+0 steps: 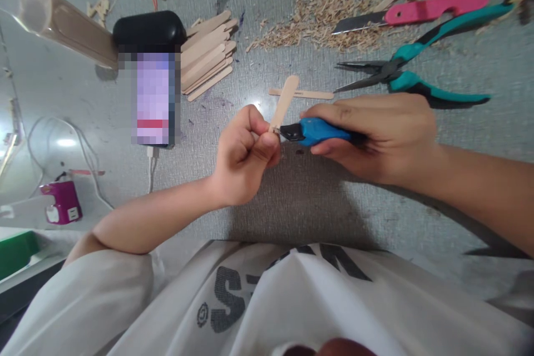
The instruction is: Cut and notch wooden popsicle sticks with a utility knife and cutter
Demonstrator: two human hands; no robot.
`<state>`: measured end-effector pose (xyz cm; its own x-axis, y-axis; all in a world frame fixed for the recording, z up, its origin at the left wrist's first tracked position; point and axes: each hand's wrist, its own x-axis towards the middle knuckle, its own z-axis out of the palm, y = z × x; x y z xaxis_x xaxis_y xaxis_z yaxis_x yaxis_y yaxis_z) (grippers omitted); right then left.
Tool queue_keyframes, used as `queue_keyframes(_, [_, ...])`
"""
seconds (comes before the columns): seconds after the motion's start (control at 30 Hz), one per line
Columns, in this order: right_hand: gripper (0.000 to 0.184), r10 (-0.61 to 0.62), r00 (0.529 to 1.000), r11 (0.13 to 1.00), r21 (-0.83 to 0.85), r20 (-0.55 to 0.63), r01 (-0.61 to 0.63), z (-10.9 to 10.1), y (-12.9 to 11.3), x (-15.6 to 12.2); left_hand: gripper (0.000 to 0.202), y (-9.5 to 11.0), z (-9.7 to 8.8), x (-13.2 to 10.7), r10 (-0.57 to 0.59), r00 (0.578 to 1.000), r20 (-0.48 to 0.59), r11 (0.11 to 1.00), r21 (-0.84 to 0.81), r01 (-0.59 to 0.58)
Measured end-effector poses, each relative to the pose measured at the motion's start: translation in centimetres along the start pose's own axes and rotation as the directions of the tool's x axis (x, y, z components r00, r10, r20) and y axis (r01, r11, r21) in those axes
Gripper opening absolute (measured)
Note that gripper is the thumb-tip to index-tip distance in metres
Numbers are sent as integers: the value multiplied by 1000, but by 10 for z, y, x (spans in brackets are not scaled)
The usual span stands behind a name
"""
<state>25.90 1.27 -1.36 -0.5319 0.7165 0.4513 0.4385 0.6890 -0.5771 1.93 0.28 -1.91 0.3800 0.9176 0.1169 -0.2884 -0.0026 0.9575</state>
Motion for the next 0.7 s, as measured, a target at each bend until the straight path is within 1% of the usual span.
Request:
queue_keyframes(0.07, [40,-30,1000,1000,-3,-8,30,0,2,1,56,5,3,2,-147,989,-3,984,-102,146])
queue_keyframes(0.13, [41,-30,1000,999,-17,-9,30,-1,4,2,59,9,3,4,-231,973,-1,956,-187,227])
queue_keyframes(0.2, [41,-28,999,999,-19,-15,28,-2,5,3,59,11,3,7,-266,964,-2,936,-241,258])
queue_keyframes(0.33, [44,-27,999,999,-48,-23,26,-2,6,2,54,13,0,10,-297,955,6,911,-299,285])
queue_keyframes(0.5, [41,-34,998,997,-77,-60,30,1,8,0,44,17,-2,12,-354,930,100,848,-386,365])
queue_keyframes(0.6, [38,-21,998,997,-76,-55,17,2,9,0,38,21,-4,12,-430,888,165,777,-434,457])
queue_keyframes(0.7, [38,-6,999,996,-88,-50,1,1,9,-1,40,26,-5,14,-546,817,186,682,-467,563])
